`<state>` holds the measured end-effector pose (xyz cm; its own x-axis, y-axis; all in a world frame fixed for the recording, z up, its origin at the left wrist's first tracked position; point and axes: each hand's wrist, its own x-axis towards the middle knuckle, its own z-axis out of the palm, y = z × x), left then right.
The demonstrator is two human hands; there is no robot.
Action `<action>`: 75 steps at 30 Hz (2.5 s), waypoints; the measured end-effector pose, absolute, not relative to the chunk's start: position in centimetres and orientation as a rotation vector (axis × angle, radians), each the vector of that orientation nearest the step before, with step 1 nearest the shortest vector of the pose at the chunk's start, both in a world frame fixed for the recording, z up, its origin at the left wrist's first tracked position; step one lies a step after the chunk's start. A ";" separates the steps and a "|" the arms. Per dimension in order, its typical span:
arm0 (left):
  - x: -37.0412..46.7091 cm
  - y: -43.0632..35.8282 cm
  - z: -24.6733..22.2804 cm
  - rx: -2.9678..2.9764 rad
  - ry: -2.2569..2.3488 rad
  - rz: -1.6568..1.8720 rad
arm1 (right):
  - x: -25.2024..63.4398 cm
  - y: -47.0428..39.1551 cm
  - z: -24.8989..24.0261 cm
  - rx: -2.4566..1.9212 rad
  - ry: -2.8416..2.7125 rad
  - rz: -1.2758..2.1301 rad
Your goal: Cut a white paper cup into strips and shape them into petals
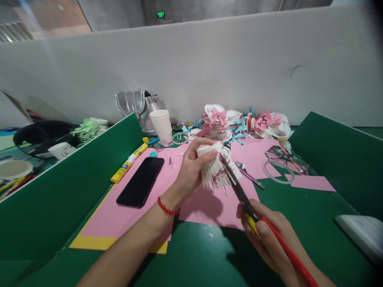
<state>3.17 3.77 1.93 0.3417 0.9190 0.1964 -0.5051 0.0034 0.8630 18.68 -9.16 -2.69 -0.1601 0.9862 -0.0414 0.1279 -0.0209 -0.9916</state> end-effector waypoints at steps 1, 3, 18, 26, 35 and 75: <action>3.2 3.8 1.9 1.051 0.494 1.191 | 18.7 -9.1 -2.8 -1.247 -1.421 1.286; 3.2 3.8 1.9 1.048 0.491 1.190 | 18.8 -9.1 -2.9 -1.259 -1.459 1.253; 3.2 3.8 1.9 1.056 0.496 1.184 | 18.8 -9.0 -2.9 -1.312 -1.534 1.133; 3.1 4.0 2.0 1.132 0.549 1.239 | 18.4 -9.1 -1.1 -1.299 -1.654 1.065; 2.8 4.3 2.5 1.020 0.510 1.250 | 19.1 -8.9 -0.8 -1.267 -1.648 1.174; 3.1 3.9 2.0 1.029 0.527 1.208 | 18.4 -9.0 -0.6 -1.266 -1.536 1.065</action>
<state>3.08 3.94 2.01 0.3158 0.9324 0.1756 -0.5050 0.0085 0.8631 18.37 -8.98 -0.61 -0.1198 0.9884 0.0935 0.2587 0.1220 -0.9582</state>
